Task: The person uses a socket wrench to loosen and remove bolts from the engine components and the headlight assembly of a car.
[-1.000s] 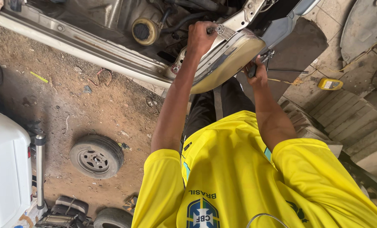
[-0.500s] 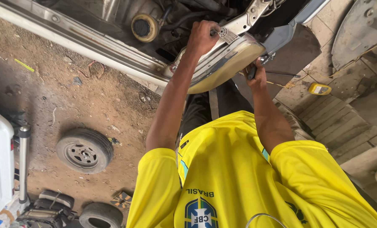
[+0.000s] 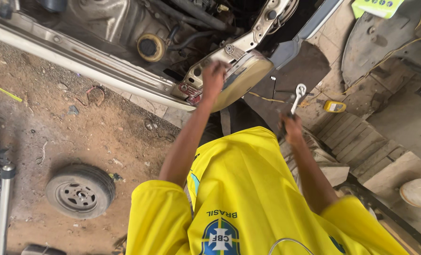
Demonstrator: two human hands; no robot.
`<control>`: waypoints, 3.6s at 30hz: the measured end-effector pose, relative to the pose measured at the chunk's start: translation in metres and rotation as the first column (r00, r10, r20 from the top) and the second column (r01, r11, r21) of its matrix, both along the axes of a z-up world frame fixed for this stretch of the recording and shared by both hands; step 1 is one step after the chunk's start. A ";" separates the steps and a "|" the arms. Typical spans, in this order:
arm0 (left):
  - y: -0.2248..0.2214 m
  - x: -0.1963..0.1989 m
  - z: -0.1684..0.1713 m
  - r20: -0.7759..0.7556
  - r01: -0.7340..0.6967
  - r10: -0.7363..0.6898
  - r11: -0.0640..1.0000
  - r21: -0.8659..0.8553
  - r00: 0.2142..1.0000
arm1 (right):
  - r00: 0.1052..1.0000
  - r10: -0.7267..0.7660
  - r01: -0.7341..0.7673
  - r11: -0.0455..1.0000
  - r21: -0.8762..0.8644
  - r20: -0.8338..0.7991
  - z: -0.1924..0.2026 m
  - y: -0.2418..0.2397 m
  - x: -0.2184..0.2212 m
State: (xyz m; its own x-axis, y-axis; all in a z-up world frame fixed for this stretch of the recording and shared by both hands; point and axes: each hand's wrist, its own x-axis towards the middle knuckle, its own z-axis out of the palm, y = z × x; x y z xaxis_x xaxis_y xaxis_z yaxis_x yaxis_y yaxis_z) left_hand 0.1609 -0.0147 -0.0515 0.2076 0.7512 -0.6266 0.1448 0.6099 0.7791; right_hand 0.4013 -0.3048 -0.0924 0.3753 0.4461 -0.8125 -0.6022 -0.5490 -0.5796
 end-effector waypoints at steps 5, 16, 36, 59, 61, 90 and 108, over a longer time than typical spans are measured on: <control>-0.066 -0.006 0.037 0.288 -0.038 0.026 0.999 0.038 0.957 | 0.533 0.846 -0.689 0.454 -0.565 0.029 0.133 -0.019 0.044; -0.117 -0.030 0.101 0.379 0.297 -0.277 0.955 0.008 0.883 | -0.116 0.983 -0.812 -0.175 -0.557 -0.140 0.330 0.055 -0.001; -0.167 -0.091 0.195 0.891 0.064 -0.025 0.998 -0.005 0.454 | -0.049 0.998 -0.999 -0.049 0.000 0.051 0.405 0.118 -0.060; -0.128 -0.020 0.163 -0.107 -0.021 0.042 0.982 0.185 0.993 | 0.361 0.902 -0.906 0.399 0.140 -0.237 0.271 0.212 -0.081; -0.128 0.002 0.167 -0.190 0.037 0.011 0.968 0.249 0.982 | 0.368 0.893 -0.895 0.416 0.162 -0.260 0.253 0.213 -0.073; -0.102 0.111 0.078 -0.559 0.297 -0.120 0.925 0.237 0.821 | 0.233 0.904 -0.964 0.263 -0.038 0.358 0.041 0.254 0.037; -0.051 0.111 0.027 -0.715 0.324 -0.070 0.919 0.225 0.695 | 0.389 0.742 -0.900 0.431 0.056 0.546 0.004 0.248 0.032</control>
State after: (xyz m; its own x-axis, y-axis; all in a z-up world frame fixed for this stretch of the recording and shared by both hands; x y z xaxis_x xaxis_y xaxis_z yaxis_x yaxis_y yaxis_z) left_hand 0.2720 -0.0653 -0.0241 -0.0140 0.9188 -0.3944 0.7983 0.2478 0.5490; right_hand 0.4334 -0.0565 -0.0889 -0.0980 0.8878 -0.4496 0.3724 -0.3863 -0.8439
